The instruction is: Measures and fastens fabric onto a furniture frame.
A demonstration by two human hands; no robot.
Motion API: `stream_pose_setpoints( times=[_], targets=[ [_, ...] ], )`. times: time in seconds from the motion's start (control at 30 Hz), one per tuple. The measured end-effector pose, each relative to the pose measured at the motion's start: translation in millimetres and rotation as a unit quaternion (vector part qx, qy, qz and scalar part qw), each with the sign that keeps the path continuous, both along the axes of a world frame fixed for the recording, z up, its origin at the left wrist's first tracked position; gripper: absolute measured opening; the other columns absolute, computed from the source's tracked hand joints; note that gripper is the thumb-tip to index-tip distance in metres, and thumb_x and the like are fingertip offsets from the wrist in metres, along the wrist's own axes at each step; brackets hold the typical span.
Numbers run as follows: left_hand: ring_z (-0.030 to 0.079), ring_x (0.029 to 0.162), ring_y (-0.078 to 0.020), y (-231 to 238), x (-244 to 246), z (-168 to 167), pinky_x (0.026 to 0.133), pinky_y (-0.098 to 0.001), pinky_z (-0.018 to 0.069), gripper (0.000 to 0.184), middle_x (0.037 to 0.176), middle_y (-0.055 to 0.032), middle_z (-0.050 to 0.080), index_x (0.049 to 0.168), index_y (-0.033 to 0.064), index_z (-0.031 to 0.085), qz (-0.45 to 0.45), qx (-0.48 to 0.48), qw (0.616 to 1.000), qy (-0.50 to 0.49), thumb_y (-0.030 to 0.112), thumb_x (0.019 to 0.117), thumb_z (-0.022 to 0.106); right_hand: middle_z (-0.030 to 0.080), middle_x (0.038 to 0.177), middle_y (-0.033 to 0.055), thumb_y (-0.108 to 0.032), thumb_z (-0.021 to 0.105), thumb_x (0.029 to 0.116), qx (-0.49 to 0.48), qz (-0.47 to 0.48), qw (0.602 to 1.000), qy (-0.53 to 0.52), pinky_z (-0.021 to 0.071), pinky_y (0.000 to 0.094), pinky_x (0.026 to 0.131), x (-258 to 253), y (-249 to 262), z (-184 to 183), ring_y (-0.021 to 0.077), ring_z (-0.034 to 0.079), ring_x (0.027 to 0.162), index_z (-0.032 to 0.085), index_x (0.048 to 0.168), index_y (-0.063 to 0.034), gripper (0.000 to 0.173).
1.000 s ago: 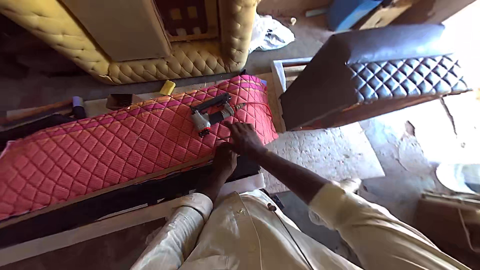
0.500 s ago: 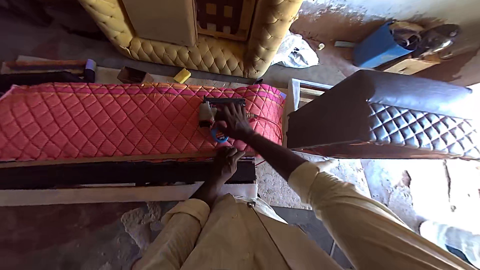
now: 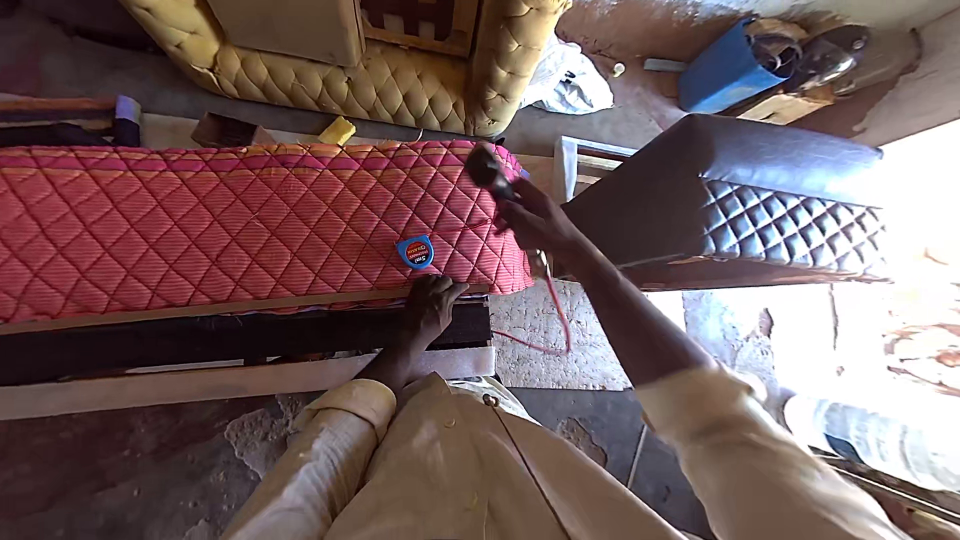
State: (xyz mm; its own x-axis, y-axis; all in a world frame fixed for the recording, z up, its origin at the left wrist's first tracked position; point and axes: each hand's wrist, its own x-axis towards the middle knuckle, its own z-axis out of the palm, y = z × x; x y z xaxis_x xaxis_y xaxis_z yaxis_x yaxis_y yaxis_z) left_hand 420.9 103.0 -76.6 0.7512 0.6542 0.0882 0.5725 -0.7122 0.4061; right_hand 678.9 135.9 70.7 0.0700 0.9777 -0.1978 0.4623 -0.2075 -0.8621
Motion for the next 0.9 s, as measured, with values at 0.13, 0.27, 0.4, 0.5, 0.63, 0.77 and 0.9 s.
stream_pose_setpoints(
  times=[0.13,0.27,0.4,0.5,0.63,0.77,0.9],
  targets=[
    [0.064,0.105,-0.0226,3,0,2,0.099,-0.0457,0.0478,0.046,0.105,-0.0005,0.070,0.132,0.0401,0.068,-0.023,-0.004,1.000,0.011,0.010,0.0994,0.056,0.058,0.073,0.0002,-0.057,0.036,0.0992,-0.099,-0.174,0.926,0.319,0.0521,0.0286,0.050,-25,-126,-9,0.0117,0.058,0.057,0.058,0.114,-0.0191,0.046],
    [0.062,0.103,-0.0267,5,1,5,0.095,-0.0492,0.0479,0.053,0.106,-0.0039,0.067,0.135,0.0418,0.066,-0.040,-0.031,0.998,0.023,0.006,0.0965,0.057,0.060,0.070,0.0046,-0.057,0.012,0.1057,-0.176,-0.278,0.870,0.368,0.0514,0.0268,0.047,-72,-193,-39,0.0135,0.059,0.054,0.056,0.116,-0.0106,0.065],
    [0.060,0.102,-0.0297,10,2,13,0.094,-0.0505,0.0469,0.059,0.105,-0.0076,0.064,0.139,0.0429,0.061,-0.064,-0.052,0.995,0.063,0.004,0.0948,0.059,0.059,0.068,0.0060,-0.056,0.022,0.1082,-0.144,-0.320,0.862,0.365,0.0519,0.0277,0.046,-101,-204,-59,0.0158,0.059,0.052,0.051,0.128,-0.0171,0.052],
    [0.059,0.106,-0.0309,11,3,15,0.099,-0.0526,0.0450,0.059,0.109,-0.0084,0.062,0.141,0.0426,0.059,-0.080,-0.052,0.992,0.083,0.004,0.0953,0.058,0.058,0.069,0.0055,-0.058,0.025,0.1077,-0.140,-0.319,0.875,0.337,0.0511,0.0270,0.046,-107,-199,-60,0.0153,0.058,0.052,0.052,0.128,-0.0181,0.053],
    [0.059,0.108,-0.0328,12,4,20,0.098,-0.0544,0.0441,0.054,0.113,-0.0098,0.063,0.140,0.0391,0.059,-0.095,-0.044,0.990,0.093,0.006,0.0978,0.056,0.058,0.068,0.0063,-0.063,0.027,0.1063,-0.154,-0.314,0.890,0.292,0.0494,0.0268,0.043,-115,-188,-57,0.0154,0.056,0.050,0.057,0.117,-0.0147,0.058],
    [0.060,0.103,-0.0313,13,3,19,0.095,-0.0520,0.0442,0.047,0.110,-0.0087,0.063,0.138,0.0374,0.060,-0.103,-0.028,0.991,0.080,0.010,0.1002,0.054,0.058,0.067,0.0065,-0.066,0.029,0.1045,-0.154,-0.307,0.903,0.257,0.0485,0.0273,0.043,-122,-179,-58,0.0154,0.055,0.049,0.058,0.115,-0.0146,0.060],
    [0.059,0.107,-0.0318,14,3,19,0.095,-0.0520,0.0447,0.041,0.114,-0.0079,0.063,0.134,0.0341,0.062,-0.108,-0.027,0.990,0.085,0.011,0.1006,0.054,0.055,0.065,0.0061,-0.065,0.029,0.1050,-0.169,-0.304,0.911,0.223,0.0478,0.0274,0.045,-126,-171,-55,0.0153,0.053,0.048,0.059,0.111,-0.0136,0.059]
  ],
)
